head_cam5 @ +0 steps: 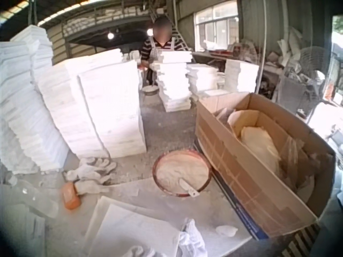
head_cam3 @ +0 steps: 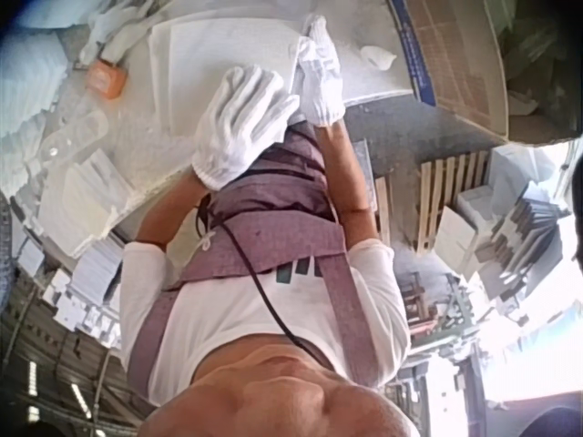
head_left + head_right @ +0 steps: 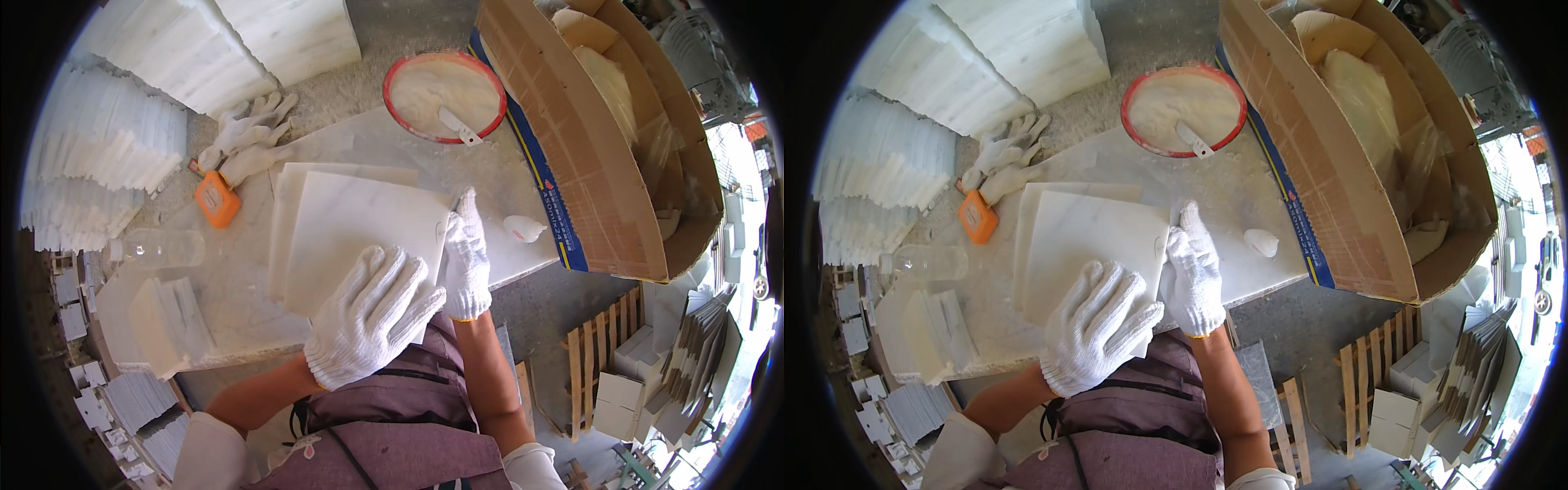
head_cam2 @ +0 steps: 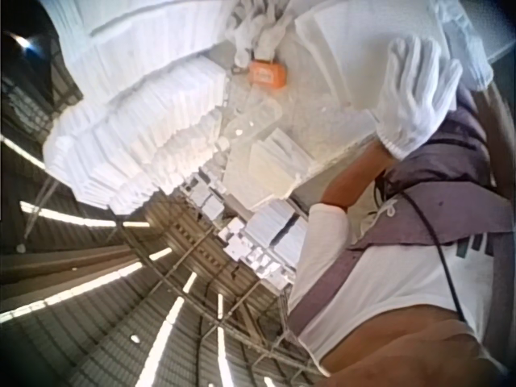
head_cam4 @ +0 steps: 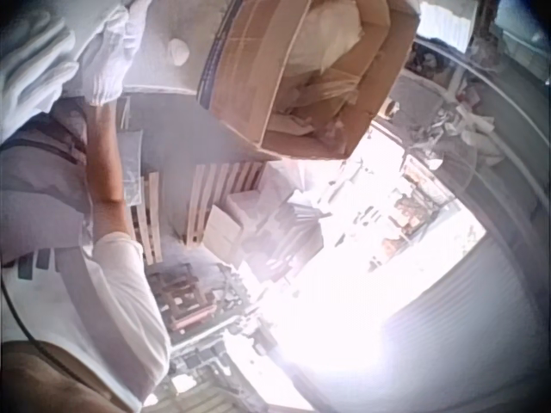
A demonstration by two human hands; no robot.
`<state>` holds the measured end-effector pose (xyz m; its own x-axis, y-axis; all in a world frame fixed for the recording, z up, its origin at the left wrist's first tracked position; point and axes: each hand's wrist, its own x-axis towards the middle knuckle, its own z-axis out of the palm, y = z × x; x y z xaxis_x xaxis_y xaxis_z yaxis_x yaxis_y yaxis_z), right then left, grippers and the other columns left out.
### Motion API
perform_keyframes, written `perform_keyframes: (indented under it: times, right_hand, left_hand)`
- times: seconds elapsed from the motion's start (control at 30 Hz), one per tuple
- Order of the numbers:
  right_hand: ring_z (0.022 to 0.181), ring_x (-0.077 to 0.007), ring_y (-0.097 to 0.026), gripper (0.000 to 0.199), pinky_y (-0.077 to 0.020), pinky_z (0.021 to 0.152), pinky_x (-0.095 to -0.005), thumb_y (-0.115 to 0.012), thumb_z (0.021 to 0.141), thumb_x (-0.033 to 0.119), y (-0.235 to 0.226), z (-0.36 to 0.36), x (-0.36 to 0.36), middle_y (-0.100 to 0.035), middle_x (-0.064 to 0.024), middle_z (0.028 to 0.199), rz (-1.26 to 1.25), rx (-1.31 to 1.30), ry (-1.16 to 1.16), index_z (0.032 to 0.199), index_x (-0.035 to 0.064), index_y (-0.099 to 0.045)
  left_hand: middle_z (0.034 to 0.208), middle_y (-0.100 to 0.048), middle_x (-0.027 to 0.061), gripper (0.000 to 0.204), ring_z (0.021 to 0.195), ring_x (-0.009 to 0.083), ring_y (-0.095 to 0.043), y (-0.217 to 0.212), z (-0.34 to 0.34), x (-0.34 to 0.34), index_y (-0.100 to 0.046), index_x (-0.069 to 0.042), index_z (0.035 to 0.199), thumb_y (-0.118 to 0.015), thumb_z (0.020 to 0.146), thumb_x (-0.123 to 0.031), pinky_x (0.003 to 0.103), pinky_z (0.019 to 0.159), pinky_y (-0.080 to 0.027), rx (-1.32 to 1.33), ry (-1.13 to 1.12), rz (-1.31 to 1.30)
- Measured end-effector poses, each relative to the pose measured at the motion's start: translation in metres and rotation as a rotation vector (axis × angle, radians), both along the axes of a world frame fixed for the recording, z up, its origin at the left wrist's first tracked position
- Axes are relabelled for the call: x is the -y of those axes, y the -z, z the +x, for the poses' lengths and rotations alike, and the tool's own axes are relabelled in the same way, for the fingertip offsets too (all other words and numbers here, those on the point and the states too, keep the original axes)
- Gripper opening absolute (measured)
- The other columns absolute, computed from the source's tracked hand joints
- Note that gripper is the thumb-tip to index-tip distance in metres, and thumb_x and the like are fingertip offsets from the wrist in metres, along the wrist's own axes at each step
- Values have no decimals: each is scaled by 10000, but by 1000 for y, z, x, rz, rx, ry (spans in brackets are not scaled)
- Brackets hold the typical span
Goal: The person scrapes the edges of a white rectangular tile with a metal scraper, then wipes the surface with a sponge. The person repeats this process on multiple tiles, stacking the finished pieces on the table.
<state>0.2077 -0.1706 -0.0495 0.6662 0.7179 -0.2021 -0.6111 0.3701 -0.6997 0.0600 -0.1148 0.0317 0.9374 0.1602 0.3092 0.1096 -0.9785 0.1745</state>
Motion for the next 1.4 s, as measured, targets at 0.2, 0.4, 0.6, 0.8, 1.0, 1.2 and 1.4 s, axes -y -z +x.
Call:
perform_keyframes:
  times: [0.2,0.4,0.6,0.8,1.0,1.2,1.4]
  right_hand:
    - [1188,-152,-506,596,-402,1027,-310,-593,993,247,6,-6,22,-518,-94,1373,-230,580,-167,1444,-64,-361]
    - [1147,-130,-512,480,-420,992,-286,-575,1001,205,12,3,-1,-540,-83,1337,104,-224,-87,1398,-35,-450]
    - [1219,-178,-510,454,-395,1037,-324,-524,1020,189,9,-1,23,-531,-101,1382,-478,1265,-133,1413,-23,-442]
    - [1229,-162,-496,505,-401,1026,-302,-536,1010,166,9,-1,28,-508,-100,1399,-447,1125,-137,1444,-39,-378]
    - [1210,-155,-498,532,-401,1026,-299,-530,1014,172,0,-6,24,-516,-102,1372,-439,1083,-117,1462,-44,-340]
    - [1217,-303,-518,397,-384,1058,-407,-447,1033,237,6,-12,29,-531,-184,1328,-385,1002,-234,1338,-15,-476]
    - [804,-144,-574,249,-484,752,-270,-608,971,152,1,-29,56,-591,-30,929,201,-254,-242,1179,38,-532]
  left_hand:
    - [1354,-544,171,512,1274,385,-514,7,-4,1,-625,-136,1303,-734,817,-256,565,1051,-438,-11,-6,28]
    - [1349,-539,178,512,1262,386,-519,4,-1,2,-618,-131,1306,-732,821,-248,567,1049,-439,1,12,18]
    - [1342,-541,183,516,1247,384,-528,6,-1,2,-608,-119,1309,-734,824,-239,570,1029,-455,12,0,57]
    - [1329,-552,179,509,1232,379,-543,5,1,1,-611,-119,1306,-735,823,-221,562,1027,-458,33,14,23]
    - [1322,-562,166,509,1218,377,-555,4,0,0,-622,-130,1297,-734,810,-227,554,1029,-459,33,4,25]
    - [1326,-562,159,511,1230,365,-548,3,-1,-1,-626,-138,1294,-731,805,-245,550,1033,-457,6,19,36]
    - [1328,-556,141,519,1246,354,-533,6,-1,2,-618,-146,1289,-733,792,-245,551,1038,-449,68,-17,-8]
